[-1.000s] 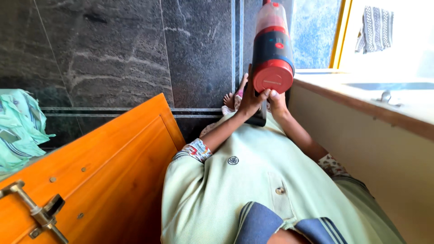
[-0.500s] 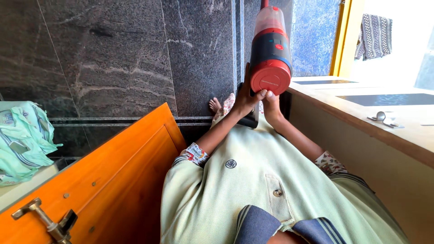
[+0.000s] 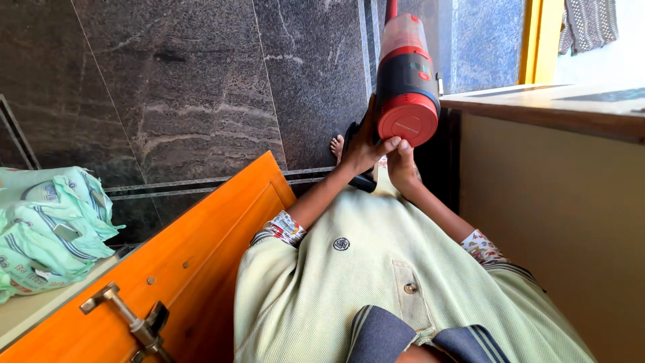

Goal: The person vacuums the floor using a vacuum cleaner while walking across different rooms.

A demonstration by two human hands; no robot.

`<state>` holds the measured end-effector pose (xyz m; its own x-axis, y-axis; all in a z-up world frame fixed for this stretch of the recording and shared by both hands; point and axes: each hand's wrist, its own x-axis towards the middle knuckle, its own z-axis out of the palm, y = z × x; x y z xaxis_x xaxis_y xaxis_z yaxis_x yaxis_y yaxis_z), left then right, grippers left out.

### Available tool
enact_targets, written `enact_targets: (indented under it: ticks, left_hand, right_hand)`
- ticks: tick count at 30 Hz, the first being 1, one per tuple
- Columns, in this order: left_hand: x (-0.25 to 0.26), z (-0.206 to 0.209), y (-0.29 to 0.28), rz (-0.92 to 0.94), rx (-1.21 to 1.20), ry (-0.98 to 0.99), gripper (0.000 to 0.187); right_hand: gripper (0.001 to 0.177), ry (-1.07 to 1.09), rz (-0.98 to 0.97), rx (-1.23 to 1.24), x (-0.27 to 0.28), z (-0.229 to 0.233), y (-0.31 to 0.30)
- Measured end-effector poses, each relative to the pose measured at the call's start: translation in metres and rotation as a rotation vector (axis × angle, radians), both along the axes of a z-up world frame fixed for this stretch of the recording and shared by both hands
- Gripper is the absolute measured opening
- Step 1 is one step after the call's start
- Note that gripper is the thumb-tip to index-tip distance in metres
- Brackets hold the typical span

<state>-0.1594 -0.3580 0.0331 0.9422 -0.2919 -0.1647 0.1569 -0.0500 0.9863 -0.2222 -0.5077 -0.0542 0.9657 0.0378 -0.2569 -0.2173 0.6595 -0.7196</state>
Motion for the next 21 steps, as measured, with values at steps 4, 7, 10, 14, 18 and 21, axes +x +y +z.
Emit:
enact_targets:
  ticks: [4, 7, 10, 14, 18, 21]
  left_hand:
    - [-0.026, 0.003, 0.002, 0.019, 0.015, -0.002, 0.126]
    - [-0.046, 0.008, -0.003, 0.040, 0.012, -0.018, 0.124]
    - [-0.065, 0.012, -0.014, 0.082, -0.031, -0.050, 0.122]
    - [-0.099, 0.008, -0.043, 0.154, -0.055, -0.034, 0.121]
    - [-0.139, 0.004, -0.088, 0.238, -0.088, 0.012, 0.122]
    - [-0.175, 0.002, -0.134, 0.347, -0.087, -0.003, 0.121]
  right_hand:
    - [0.075, 0.017, 0.053, -0.034, -0.025, 0.009, 0.000]
    - [0.077, 0.033, 0.077, -0.047, -0.043, 0.008, -0.008]
    - [0.082, 0.047, 0.141, -0.039, -0.056, 0.013, -0.021]
    - [0.087, 0.049, 0.243, -0.042, -0.072, 0.030, -0.048]
    - [0.089, 0.079, 0.322, -0.037, -0.099, 0.035, -0.093]
    - [0.086, 0.047, 0.290, -0.047, -0.127, 0.018, -0.141]
